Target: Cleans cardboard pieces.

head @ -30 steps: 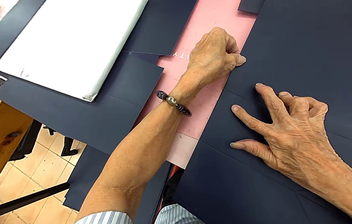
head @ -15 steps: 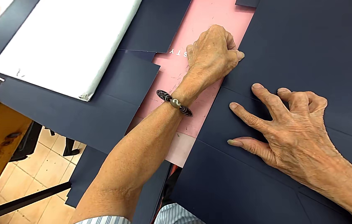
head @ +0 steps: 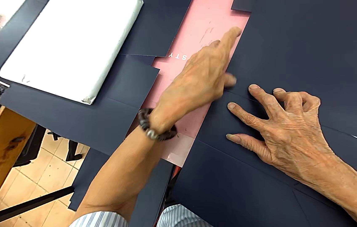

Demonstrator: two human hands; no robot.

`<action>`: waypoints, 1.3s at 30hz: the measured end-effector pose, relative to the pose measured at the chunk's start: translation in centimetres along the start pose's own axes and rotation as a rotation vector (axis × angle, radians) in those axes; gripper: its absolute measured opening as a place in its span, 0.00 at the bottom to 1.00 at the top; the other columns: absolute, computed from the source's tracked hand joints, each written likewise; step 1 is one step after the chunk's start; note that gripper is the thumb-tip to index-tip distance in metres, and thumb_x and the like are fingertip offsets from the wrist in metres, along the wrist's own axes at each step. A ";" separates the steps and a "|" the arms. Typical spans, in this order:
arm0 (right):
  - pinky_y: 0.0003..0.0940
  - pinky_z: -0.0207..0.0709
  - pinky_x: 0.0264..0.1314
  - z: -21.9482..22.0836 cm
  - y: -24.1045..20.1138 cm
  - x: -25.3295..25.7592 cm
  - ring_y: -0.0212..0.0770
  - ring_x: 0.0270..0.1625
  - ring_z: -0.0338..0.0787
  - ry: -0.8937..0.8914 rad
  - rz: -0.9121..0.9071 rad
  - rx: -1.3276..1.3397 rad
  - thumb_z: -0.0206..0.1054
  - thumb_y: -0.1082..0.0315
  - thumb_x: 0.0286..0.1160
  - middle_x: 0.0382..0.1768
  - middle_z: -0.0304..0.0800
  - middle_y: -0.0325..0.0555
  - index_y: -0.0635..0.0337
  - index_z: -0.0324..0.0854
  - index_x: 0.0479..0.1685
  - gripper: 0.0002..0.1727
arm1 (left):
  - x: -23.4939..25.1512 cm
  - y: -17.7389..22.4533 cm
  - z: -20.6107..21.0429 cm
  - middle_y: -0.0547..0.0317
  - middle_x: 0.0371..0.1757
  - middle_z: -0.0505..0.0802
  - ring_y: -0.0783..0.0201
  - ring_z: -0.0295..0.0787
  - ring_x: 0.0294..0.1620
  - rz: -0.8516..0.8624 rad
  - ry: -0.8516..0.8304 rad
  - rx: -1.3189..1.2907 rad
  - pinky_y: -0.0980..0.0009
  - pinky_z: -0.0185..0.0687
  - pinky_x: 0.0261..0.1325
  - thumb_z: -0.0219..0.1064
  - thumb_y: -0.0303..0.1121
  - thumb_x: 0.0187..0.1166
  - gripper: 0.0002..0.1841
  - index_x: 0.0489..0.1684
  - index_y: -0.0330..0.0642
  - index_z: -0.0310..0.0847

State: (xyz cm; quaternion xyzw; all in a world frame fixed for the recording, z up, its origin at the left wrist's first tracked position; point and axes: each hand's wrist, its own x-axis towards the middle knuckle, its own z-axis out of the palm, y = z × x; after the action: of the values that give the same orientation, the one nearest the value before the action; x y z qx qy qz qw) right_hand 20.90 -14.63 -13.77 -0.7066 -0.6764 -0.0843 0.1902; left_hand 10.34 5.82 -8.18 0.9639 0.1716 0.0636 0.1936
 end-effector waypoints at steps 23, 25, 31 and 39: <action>0.55 0.69 0.73 -1.9 0.3 -1.5 0.60 0.70 0.82 0.022 0.062 0.137 0.66 0.38 0.75 0.75 0.80 0.61 0.64 0.73 0.82 0.44 | -4.6 2.0 2.8 0.36 0.78 0.78 0.37 0.85 0.65 0.307 -0.029 0.295 0.41 0.78 0.55 0.49 0.65 0.82 0.39 0.81 0.44 0.74; 0.50 0.73 0.76 -4.0 1.6 -4.1 0.57 0.75 0.82 -0.031 0.105 0.167 0.70 0.42 0.74 0.81 0.74 0.63 0.66 0.65 0.87 0.47 | -4.5 1.6 2.9 0.37 0.81 0.76 0.35 0.81 0.72 0.297 -0.042 0.352 0.37 0.76 0.63 0.44 0.69 0.82 0.41 0.88 0.53 0.69; 0.61 0.59 0.85 -8.7 5.4 -13.9 0.59 0.84 0.73 -0.038 0.478 -0.076 0.63 0.23 0.64 0.83 0.71 0.63 0.70 0.51 0.91 0.66 | -4.1 0.2 3.5 0.30 0.80 0.75 0.29 0.75 0.76 0.355 -0.034 0.316 0.33 0.73 0.66 0.43 0.69 0.82 0.42 0.87 0.50 0.69; 0.61 0.55 0.89 -7.7 5.6 -15.4 0.59 0.87 0.70 0.033 0.462 -0.091 0.62 0.26 0.70 0.83 0.73 0.62 0.67 0.74 0.80 0.53 | -3.8 -0.6 3.7 0.44 0.86 0.76 0.47 0.74 0.84 0.402 -0.037 0.190 0.47 0.72 0.79 0.52 0.65 0.83 0.40 0.84 0.42 0.73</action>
State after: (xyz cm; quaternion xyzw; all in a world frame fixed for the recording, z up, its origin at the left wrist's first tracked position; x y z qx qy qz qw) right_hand 26.35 -31.88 -13.42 -0.8490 -0.4888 -0.0806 0.1836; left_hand 7.27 3.69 -12.00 0.9936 -0.0222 0.0667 0.0883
